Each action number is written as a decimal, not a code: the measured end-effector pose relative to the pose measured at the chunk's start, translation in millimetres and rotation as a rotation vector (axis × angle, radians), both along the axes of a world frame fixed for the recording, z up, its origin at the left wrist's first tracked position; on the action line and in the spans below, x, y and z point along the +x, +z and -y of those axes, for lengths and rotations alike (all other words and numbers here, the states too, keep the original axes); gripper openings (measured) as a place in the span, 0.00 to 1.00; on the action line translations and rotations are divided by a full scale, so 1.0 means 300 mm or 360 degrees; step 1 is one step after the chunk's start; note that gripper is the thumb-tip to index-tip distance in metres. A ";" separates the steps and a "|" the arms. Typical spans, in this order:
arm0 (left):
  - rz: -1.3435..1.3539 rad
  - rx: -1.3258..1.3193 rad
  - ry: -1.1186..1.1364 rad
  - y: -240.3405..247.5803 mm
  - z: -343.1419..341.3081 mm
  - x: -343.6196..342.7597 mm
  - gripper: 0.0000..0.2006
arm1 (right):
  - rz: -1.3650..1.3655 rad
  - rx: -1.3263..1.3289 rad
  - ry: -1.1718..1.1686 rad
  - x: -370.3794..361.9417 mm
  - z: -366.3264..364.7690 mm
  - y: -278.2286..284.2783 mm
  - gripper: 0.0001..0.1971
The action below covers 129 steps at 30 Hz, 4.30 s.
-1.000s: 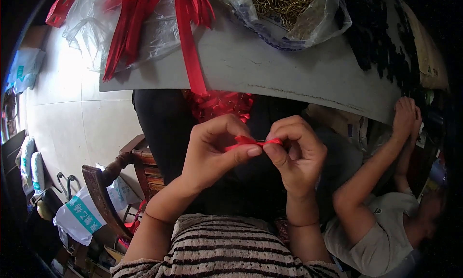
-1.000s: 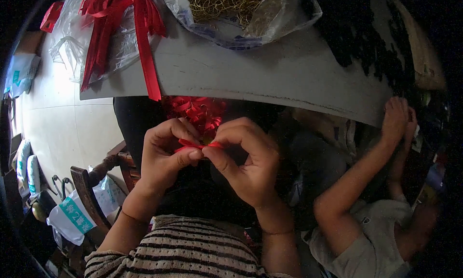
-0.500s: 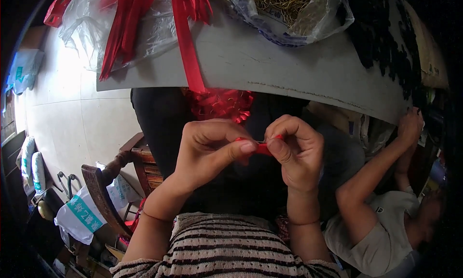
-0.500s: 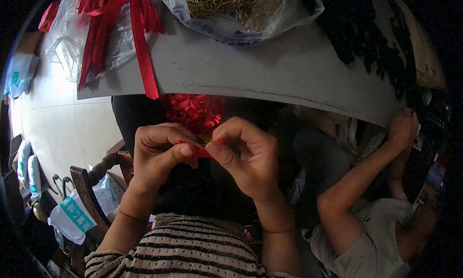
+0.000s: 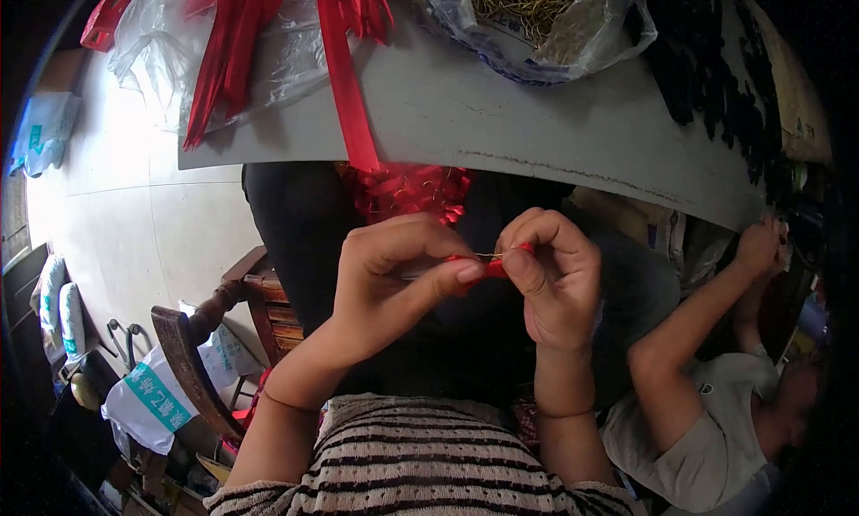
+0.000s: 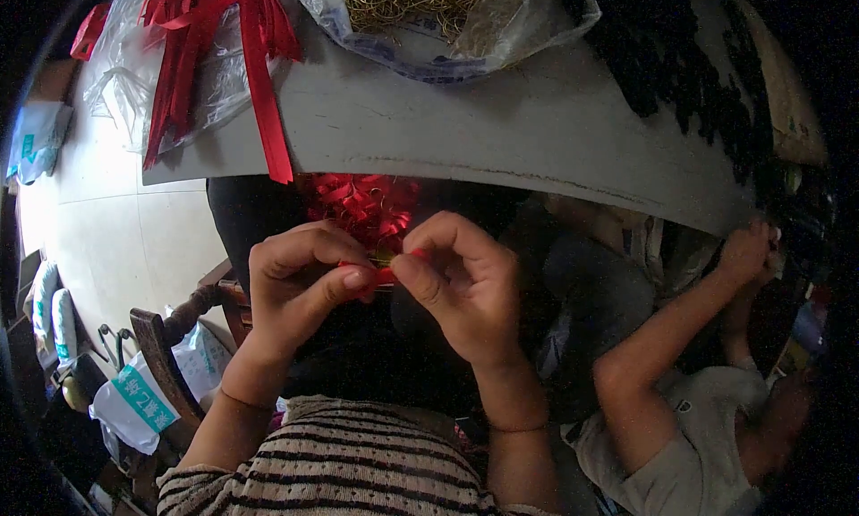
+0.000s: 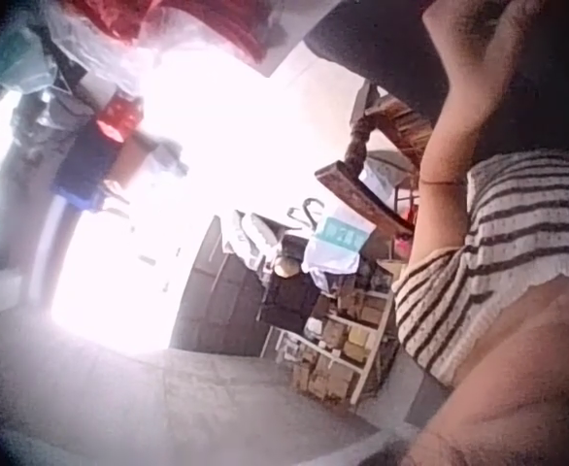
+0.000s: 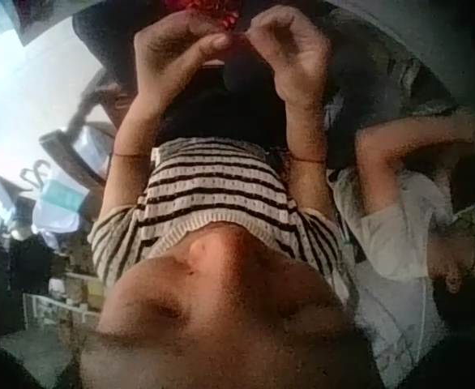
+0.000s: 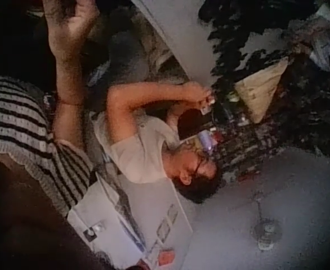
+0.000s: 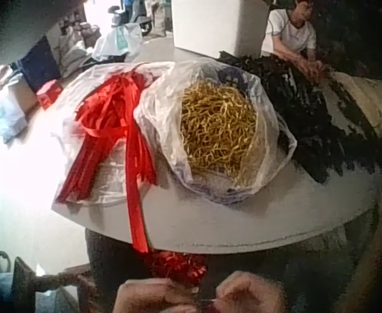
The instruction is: The person ties red ribbons into decorative bows by hand, securing each one with a small gold ring.
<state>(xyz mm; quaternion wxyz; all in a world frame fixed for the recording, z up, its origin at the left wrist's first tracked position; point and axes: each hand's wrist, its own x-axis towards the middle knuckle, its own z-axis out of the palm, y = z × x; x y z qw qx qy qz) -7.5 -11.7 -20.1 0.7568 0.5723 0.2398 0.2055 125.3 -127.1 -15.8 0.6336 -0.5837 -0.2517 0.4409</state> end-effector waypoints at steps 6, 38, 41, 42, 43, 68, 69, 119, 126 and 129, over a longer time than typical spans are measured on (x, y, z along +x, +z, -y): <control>-0.0023 -0.0152 0.0027 0.001 -0.001 0.006 0.05 | 0.0060 0.0067 -0.0060 0.002 -0.016 -0.003 0.06; -0.0194 -0.0279 -0.0427 0.053 -0.047 0.021 0.08 | 0.0869 0.0066 -0.0001 0.062 0.002 0.077 0.07; -0.0094 -0.0392 -0.0388 0.037 -0.034 0.027 0.08 | 0.0857 0.0153 -0.0003 0.062 -0.004 0.062 0.07; -0.0031 -0.0392 -0.0358 0.034 -0.032 0.029 0.08 | 0.0874 0.0167 0.0002 0.061 -0.005 0.057 0.07; -0.0037 -0.0396 -0.0357 0.032 -0.033 0.029 0.08 | 0.0867 0.0164 0.0002 0.052 -0.002 0.047 0.07; -0.0080 -0.0202 -0.0695 0.092 -0.084 0.010 0.11 | 0.0107 -0.0238 0.0624 0.142 0.016 0.133 0.08; -0.0089 -0.0167 -0.0706 0.080 -0.085 0.010 0.10 | 0.0037 -0.0289 0.0606 0.144 0.011 0.133 0.08; -0.0368 0.0057 -0.0110 -0.229 -0.022 -0.115 0.06 | 0.0500 -0.0278 0.0291 -0.034 -0.051 -0.180 0.06; -0.0606 0.1129 0.0245 -0.286 -0.077 -0.088 0.13 | 0.1845 -0.0740 0.0201 -0.038 -0.085 -0.344 0.15; -0.0703 0.1607 0.0210 -0.325 -0.079 -0.114 0.11 | 0.1859 -0.0443 0.0092 -0.025 -0.031 -0.373 0.13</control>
